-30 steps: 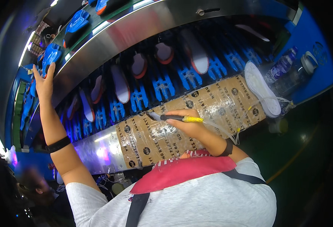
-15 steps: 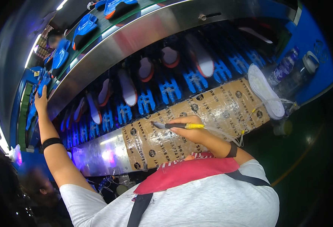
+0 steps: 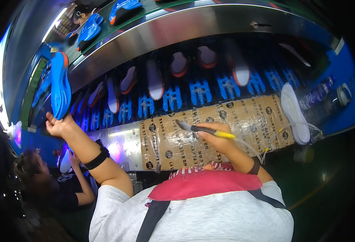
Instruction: Applying glue or primer to shoe soles using a brush in a factory assembly line.
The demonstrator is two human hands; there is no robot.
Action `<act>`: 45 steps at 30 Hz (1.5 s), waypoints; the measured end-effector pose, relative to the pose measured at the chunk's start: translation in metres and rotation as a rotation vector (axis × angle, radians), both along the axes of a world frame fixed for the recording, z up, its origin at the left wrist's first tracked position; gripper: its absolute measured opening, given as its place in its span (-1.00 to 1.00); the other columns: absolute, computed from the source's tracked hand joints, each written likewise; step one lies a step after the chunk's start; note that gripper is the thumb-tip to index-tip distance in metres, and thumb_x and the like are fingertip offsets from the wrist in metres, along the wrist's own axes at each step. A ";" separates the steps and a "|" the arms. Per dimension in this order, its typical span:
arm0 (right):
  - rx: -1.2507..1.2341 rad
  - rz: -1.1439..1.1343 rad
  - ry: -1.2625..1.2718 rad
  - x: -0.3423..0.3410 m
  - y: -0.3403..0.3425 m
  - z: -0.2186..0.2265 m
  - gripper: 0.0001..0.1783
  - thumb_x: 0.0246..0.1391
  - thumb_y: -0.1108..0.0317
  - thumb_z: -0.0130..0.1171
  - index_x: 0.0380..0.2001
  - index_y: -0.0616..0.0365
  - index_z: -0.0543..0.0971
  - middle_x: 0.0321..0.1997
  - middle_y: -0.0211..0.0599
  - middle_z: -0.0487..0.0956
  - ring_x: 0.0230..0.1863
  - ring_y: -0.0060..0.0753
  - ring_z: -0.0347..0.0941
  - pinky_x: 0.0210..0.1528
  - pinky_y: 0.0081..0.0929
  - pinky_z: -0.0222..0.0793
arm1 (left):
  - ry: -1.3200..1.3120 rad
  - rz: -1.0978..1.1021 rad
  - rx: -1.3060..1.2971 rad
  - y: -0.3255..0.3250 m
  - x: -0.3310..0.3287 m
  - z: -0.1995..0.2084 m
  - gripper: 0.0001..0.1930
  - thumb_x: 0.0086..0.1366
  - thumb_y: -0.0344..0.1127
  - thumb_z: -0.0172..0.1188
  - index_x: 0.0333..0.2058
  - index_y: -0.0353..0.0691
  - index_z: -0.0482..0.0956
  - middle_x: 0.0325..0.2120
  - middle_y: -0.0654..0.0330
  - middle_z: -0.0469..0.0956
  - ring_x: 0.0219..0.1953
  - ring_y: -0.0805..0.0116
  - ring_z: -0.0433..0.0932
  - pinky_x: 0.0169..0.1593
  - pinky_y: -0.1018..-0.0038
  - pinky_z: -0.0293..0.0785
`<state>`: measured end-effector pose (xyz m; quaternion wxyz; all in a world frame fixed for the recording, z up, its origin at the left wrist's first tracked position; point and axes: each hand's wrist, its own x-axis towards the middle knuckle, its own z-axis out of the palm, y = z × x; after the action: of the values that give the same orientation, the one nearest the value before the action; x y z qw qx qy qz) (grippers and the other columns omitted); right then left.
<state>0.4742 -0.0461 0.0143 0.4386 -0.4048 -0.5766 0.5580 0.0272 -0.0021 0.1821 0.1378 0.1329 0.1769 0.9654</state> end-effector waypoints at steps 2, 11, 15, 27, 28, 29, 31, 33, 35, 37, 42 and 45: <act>0.021 -0.015 0.024 0.000 -0.001 -0.004 -0.69 -0.10 0.41 0.24 -0.22 0.26 0.56 -0.41 -0.31 0.58 -0.44 -0.64 0.43 -0.40 -0.69 0.32 | 0.029 -0.402 0.067 0.003 -0.004 -0.023 -0.43 0.12 -0.02 -0.21 -0.02 -0.37 0.26 0.03 -0.22 0.23 0.11 -0.14 0.20 0.09 -0.15 0.12; -0.038 -0.021 0.039 0.005 -0.005 -0.004 -0.68 -0.08 0.43 0.22 -0.20 0.30 0.54 -0.37 -0.33 0.57 -0.39 -0.64 0.43 -0.34 -0.72 0.31 | 0.193 -1.219 0.410 0.011 0.079 -0.056 -0.16 0.03 0.07 0.15 0.17 -0.27 0.03 0.09 -0.15 0.13 0.12 -0.08 0.17 0.05 -0.01 0.27; -0.097 -0.041 0.089 0.006 -0.008 0.004 -0.69 -0.07 0.47 0.19 -0.18 0.31 0.52 -0.37 -0.31 0.57 -0.36 -0.61 0.45 -0.30 -0.72 0.34 | 0.121 -1.231 0.132 -0.027 0.119 -0.104 -0.24 0.05 0.18 0.07 0.11 -0.24 0.21 0.06 -0.10 0.24 0.06 -0.13 0.27 0.01 -0.12 0.28; 0.505 0.102 -0.159 -0.036 0.006 0.071 -0.75 -0.23 0.41 0.23 -0.36 0.22 0.58 -0.47 -0.22 0.56 -0.49 -0.40 0.48 -0.44 -0.51 0.34 | -0.221 -1.618 -0.119 -0.079 0.215 -0.226 -0.38 0.22 0.14 -0.09 0.10 -0.21 0.23 -0.01 -0.02 0.37 0.01 -0.04 0.38 0.07 0.08 0.32; 0.731 0.038 -0.127 -0.044 0.013 0.069 -0.73 -0.27 0.50 0.23 -0.35 0.25 0.58 -0.51 -0.23 0.55 -0.54 -0.43 0.44 -0.49 -0.59 0.28 | -0.224 -1.569 -0.253 -0.081 0.222 -0.235 -0.38 0.22 0.13 -0.08 0.11 -0.19 0.22 0.01 0.02 0.36 0.02 0.03 0.38 0.08 0.11 0.32; 0.774 -0.006 -0.192 -0.047 0.015 0.074 -0.73 -0.29 0.49 0.25 -0.37 0.24 0.57 -0.54 -0.24 0.53 -0.54 -0.34 0.44 -0.49 -0.53 0.30 | -0.223 -1.515 -0.385 -0.085 0.228 -0.241 -0.38 0.22 0.13 -0.06 0.13 -0.17 0.20 0.02 0.05 0.36 0.04 0.10 0.37 0.09 0.15 0.31; 0.972 -0.168 -0.241 -0.059 0.023 0.065 -0.73 -0.31 0.48 0.26 -0.39 0.22 0.56 -0.57 -0.26 0.50 -0.56 -0.30 0.42 -0.49 -0.49 0.33 | -0.199 -1.520 -0.534 -0.093 0.236 -0.235 -0.38 0.22 0.11 -0.04 0.14 -0.14 0.18 0.04 0.11 0.34 0.05 0.21 0.37 0.12 0.23 0.29; 0.988 -0.163 -0.312 -0.068 0.020 0.059 -0.74 -0.32 0.48 0.27 -0.41 0.20 0.56 -0.57 -0.27 0.49 -0.56 -0.29 0.42 -0.50 -0.47 0.34 | -0.149 -1.520 -0.523 -0.096 0.239 -0.237 -0.38 0.23 0.12 -0.05 0.14 -0.15 0.18 0.06 0.14 0.33 0.06 0.20 0.36 0.13 0.26 0.28; 1.005 -0.154 -0.381 -0.069 0.013 0.053 -0.74 -0.33 0.48 0.27 -0.42 0.18 0.55 -0.57 -0.28 0.49 -0.56 -0.28 0.42 -0.50 -0.45 0.35 | -0.133 -1.492 -0.586 -0.092 0.239 -0.234 -0.37 0.20 0.14 -0.03 0.11 -0.16 0.22 0.03 0.14 0.35 0.05 0.23 0.37 0.11 0.28 0.31; 1.019 0.082 -0.398 -0.071 0.005 0.048 -0.74 -0.34 0.48 0.27 -0.42 0.15 0.55 -0.57 -0.29 0.49 -0.55 -0.29 0.43 -0.50 -0.46 0.36 | -0.169 -1.503 -0.566 -0.089 0.234 -0.243 -0.35 0.18 0.17 -0.01 0.08 -0.19 0.24 0.00 0.10 0.38 0.01 0.23 0.41 0.07 0.27 0.35; 0.830 0.174 -0.049 -0.059 0.010 0.054 -0.76 -0.28 0.44 0.29 -0.41 0.15 0.58 -0.60 -0.29 0.49 -0.57 -0.29 0.44 -0.52 -0.47 0.34 | -0.136 -1.460 -0.462 -0.087 0.223 -0.239 -0.38 0.19 0.16 -0.03 0.04 -0.24 0.29 -0.02 0.02 0.39 -0.03 0.17 0.44 0.05 0.23 0.38; 0.822 -0.004 -0.263 -0.060 0.007 0.041 -0.75 -0.32 0.34 0.27 -0.42 0.04 0.59 -0.54 -0.29 0.49 -0.48 -0.23 0.46 -0.45 -0.40 0.37 | -0.192 -1.406 -0.454 -0.088 0.225 -0.237 -0.38 0.20 0.17 -0.05 0.04 -0.24 0.29 -0.03 -0.01 0.40 -0.04 0.13 0.44 0.05 0.21 0.38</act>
<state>0.4143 -0.0388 0.0558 0.4872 -0.2650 -0.8012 0.2246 0.2521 -0.0902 -0.0550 0.7620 0.0983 0.2324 0.5964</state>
